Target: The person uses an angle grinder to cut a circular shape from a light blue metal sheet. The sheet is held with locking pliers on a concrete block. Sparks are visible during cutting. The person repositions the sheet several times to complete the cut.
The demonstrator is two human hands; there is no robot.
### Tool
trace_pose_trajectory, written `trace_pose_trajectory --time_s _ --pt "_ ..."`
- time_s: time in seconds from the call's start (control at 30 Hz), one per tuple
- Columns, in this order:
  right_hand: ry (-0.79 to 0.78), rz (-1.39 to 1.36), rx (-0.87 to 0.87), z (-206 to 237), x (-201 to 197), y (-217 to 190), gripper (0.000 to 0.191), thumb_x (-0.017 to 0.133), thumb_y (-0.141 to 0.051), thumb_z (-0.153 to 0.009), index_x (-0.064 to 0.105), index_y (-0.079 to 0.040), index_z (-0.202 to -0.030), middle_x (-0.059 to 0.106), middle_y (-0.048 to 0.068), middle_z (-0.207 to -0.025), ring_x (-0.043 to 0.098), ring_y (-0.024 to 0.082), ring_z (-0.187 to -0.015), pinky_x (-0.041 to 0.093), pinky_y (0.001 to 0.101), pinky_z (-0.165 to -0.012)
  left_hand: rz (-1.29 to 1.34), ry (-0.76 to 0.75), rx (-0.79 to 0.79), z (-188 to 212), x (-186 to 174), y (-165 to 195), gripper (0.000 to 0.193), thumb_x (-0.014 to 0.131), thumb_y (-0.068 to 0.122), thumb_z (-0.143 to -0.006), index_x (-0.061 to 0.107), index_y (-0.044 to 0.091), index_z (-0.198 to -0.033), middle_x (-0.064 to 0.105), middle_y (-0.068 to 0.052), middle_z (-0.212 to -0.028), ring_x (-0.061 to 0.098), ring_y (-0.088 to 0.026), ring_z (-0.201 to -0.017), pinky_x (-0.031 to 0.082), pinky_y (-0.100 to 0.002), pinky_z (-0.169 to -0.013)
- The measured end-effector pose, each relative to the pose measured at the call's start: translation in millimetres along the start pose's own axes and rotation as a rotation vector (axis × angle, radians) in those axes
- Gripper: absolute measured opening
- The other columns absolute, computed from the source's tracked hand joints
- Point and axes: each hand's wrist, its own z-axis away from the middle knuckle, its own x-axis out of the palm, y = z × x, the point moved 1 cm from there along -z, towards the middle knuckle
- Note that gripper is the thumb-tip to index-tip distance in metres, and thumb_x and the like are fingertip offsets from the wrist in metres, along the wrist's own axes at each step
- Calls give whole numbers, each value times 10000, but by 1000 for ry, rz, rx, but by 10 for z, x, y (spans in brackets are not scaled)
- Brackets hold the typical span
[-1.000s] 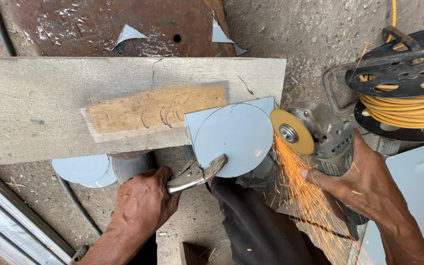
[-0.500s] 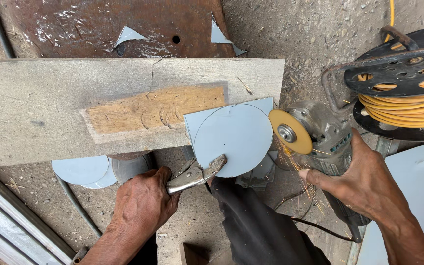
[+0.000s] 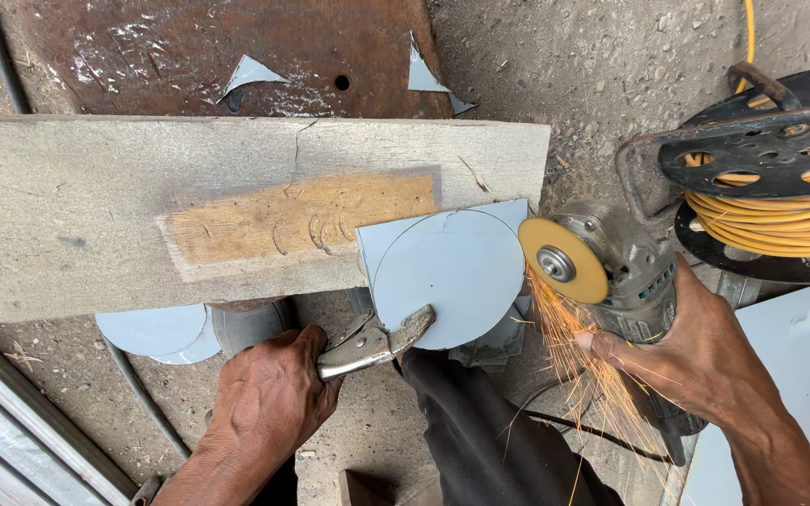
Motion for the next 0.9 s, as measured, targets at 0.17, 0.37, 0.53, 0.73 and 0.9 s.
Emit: trace_pose_trajectory --time_s 0.17,0.37,0.53,0.73,0.9 --pt "32 -14 -48 -1 -14 -66 1265 926 -452 -503 308 131 -1440 547 373 -1279 561 436 -1254 442 552 -1068 6 -13 -24 3 -18 15 301 706 332 -830 639 101 -1012 694 -83 -797 722 -265 -665 606 -405 -590" --pt "46 -55 -78 11 13 -92 1154 893 -376 -491 393 67 -1432 614 307 -1259 583 396 -1256 427 547 -1077 18 43 11 6 -12 9 315 723 305 -792 640 98 -1014 694 -92 -842 720 -285 -679 603 -414 -593" --pt "62 -61 -55 5 -20 -121 1129 888 -373 -486 413 52 -1417 643 293 -1226 625 386 -1209 462 541 -1070 30 24 -3 7 -20 4 321 737 299 -777 638 98 -1006 693 -97 -809 719 -296 -708 600 -427 -620" --pt "80 23 -107 -61 -18 -99 1194 919 -387 -498 358 123 -1421 592 364 -1208 594 461 -1194 460 577 -1020 13 -3 -20 -11 -18 8 324 730 319 -790 636 100 -1010 691 -92 -814 719 -284 -707 604 -415 -621" --pt "67 37 -65 -66 -22 -74 1182 927 -412 -491 386 100 -1409 624 347 -1179 631 446 -1164 485 562 -1027 -17 -29 -25 -13 -11 -4 315 713 332 -816 635 98 -1013 687 -80 -808 718 -270 -693 606 -400 -610"
